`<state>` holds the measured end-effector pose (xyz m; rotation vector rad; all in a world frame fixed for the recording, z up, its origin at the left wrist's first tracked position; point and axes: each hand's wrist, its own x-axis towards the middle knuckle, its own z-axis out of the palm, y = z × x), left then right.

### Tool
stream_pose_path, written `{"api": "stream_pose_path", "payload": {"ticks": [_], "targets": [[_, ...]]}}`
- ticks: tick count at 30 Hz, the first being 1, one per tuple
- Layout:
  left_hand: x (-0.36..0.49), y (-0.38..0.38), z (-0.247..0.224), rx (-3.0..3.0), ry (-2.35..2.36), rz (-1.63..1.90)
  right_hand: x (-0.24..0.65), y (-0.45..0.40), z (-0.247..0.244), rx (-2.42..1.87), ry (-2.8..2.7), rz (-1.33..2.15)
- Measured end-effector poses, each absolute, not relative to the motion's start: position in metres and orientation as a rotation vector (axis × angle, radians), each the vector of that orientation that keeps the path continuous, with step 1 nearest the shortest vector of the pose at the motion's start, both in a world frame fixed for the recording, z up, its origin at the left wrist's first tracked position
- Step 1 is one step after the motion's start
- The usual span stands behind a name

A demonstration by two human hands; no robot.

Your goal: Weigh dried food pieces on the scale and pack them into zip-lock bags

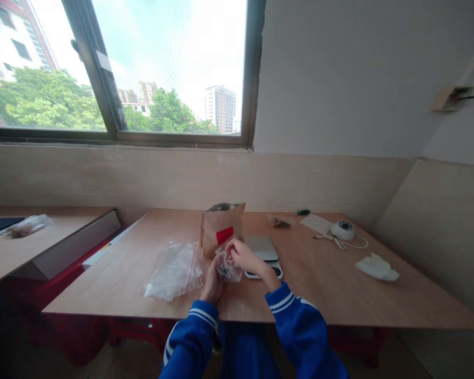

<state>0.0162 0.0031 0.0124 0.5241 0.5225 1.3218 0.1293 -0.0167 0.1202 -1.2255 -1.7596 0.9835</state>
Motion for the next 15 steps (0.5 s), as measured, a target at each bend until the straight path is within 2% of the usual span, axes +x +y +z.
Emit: {"api": "stream_pose_path", "payload": {"ticks": [4, 7, 10, 15], "targets": [[0.015, 0.000, 0.015, 0.600, 0.577, 1.385, 0.135, -0.014, 0.102, -1.408, -1.675, 0.818], [0.013, -0.003, 0.018, 0.608, 0.630, 1.386, 0.136, -0.014, 0.093, -1.498, -1.629, 0.955], [0.013, -0.004, 0.017, 0.626, 0.683, 1.405, 0.135, -0.018, 0.087, -1.362, -1.710, 1.122], [0.015, 0.000, 0.008, 0.683, 0.742, 1.462, 0.136, -0.028, 0.087, -1.175, -1.816, 1.215]]}}
